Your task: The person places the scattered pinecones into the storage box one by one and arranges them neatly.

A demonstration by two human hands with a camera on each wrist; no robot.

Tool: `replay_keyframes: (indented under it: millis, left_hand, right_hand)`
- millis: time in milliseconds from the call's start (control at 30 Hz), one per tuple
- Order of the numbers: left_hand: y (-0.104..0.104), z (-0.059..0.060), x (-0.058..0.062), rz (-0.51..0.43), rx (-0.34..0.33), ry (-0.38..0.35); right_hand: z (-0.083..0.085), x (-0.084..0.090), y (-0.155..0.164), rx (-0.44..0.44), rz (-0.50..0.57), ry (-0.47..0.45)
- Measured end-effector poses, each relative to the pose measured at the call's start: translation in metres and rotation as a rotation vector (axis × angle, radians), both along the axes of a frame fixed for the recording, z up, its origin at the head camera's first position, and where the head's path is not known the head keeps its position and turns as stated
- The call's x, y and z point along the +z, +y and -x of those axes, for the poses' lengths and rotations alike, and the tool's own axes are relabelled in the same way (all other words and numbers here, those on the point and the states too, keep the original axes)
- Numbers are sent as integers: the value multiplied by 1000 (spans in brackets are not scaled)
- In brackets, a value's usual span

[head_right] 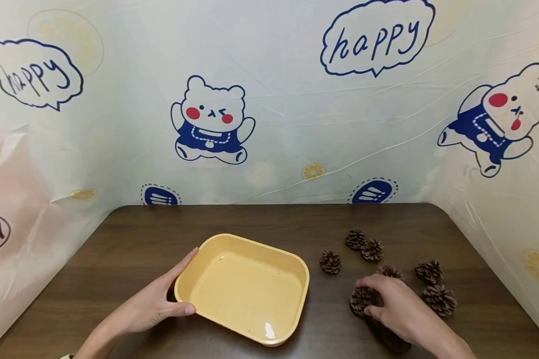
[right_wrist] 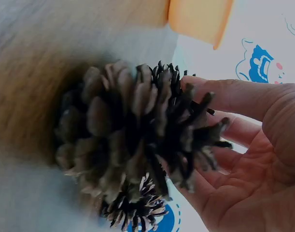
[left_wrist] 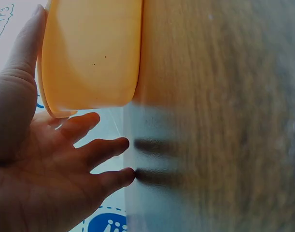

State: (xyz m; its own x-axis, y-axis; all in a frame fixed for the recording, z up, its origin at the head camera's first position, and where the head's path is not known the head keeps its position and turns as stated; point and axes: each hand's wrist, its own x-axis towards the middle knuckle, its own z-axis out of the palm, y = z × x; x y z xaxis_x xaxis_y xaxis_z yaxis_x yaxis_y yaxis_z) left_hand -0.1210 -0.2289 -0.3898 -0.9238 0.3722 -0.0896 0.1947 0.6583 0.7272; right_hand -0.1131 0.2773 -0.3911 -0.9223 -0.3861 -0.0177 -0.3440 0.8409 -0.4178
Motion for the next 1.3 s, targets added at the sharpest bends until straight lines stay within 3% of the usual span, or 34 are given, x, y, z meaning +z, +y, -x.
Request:
replay_keyframes:
  millis: [167,600,967,1300]
  left_hand:
    - [0,1,1,-21,1,-27]
    - [1,2,1,-39,5,-50]
    - [1,1,0,-55,18,-70]
    - [1,1,1,-46,25,-80]
  right_hand:
    - [-1,4,-4,25,-14,71]
    - [-1,20,-18,39,36,99]
    - [5,44,-40,70,84,69]
    - [18,70,-73,177,128,96]
